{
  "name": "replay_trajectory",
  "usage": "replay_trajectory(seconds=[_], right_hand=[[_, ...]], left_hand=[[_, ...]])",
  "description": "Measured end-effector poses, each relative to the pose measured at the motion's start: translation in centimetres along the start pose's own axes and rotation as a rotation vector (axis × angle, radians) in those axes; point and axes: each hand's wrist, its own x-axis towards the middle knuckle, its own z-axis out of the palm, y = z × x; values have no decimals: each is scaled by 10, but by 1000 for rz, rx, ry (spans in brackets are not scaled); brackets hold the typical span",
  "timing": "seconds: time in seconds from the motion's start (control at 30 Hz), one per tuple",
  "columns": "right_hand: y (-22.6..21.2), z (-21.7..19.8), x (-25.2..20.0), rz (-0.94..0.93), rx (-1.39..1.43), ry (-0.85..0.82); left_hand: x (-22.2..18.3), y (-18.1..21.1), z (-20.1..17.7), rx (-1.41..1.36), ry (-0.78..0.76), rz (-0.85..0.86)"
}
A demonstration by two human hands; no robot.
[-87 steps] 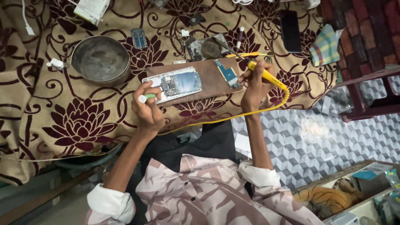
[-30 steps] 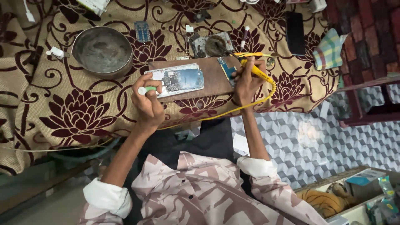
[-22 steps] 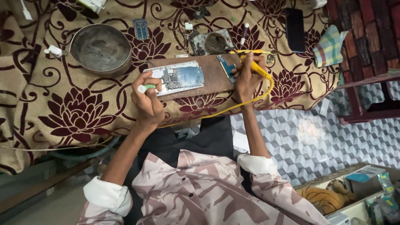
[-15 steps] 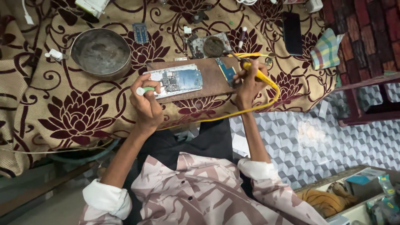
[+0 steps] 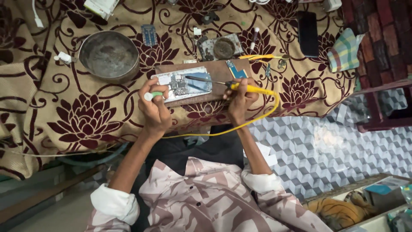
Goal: The person uses a soldering iron and a small green tool to work on a disassembled mobile phone motherboard placed on a wooden board. The person repeatedly applies the soldering iron to various points on the circuit board while holding the green tool, occasionally adjusting the board's position.
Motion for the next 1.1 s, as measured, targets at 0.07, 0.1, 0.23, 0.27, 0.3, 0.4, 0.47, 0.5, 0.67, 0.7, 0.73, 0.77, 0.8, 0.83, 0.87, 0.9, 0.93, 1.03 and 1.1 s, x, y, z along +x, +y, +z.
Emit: replay_trajectory(seconds=[0.07,0.1,0.23,0.27,0.3,0.4,0.47,0.5,0.67,0.7,0.73,0.77,0.8,0.83,0.87,0.9,0.93,1.03,1.1], right_hand=[[7,3,-3,-45,25,9],[9,2,-4,-57,39,13],[15,1,-8,-71,68,0],[15,-1,-11,-64,70,4],[17,1,-6,-69,81,-1],[18,2,-4,-69,63,-30],[18,0,-12,-51,51,-40],[18,1,-7,-55,57,-43],[14,2,-9,-11,48,-78],[13,5,-5,-26,58,-82],[12,7,0,-41,68,-86],[11,7,-2,-30,67,-82],[10,7,-5,-19,67,-78],[10,6,-5,-9,66,-72],[9,6,-7,6,66,-74],[8,6,-4,14,66,-78],[7,6,-2,22,65,-82],[5,7,-1,-17,19,-110],[4,9,-1,-14,12,-98]], left_hand=[[-1,-1,-1,-7,2,-17],[-2,-1,0,-16,8,-31],[-2,-2,0,-60,23,-89],[-3,-1,-1,-68,25,-104],[1,-2,0,-79,34,-87],[1,2,-2,-70,37,-77],[-3,2,-3,-29,23,-102],[1,0,-2,-47,18,-93],[-1,0,-2,-63,29,-93],[3,-1,0,-76,28,-93],[6,-3,2,-89,27,-94],[4,-2,0,-96,23,-108],[1,-1,-1,-68,20,-95],[1,-1,-2,-42,15,-80],[0,0,-3,-16,9,-65],[2,-1,-2,-12,5,-53],[3,-1,-2,-9,1,-42],[4,0,-3,-7,-2,-42],[4,1,-3,-7,5,-51]])
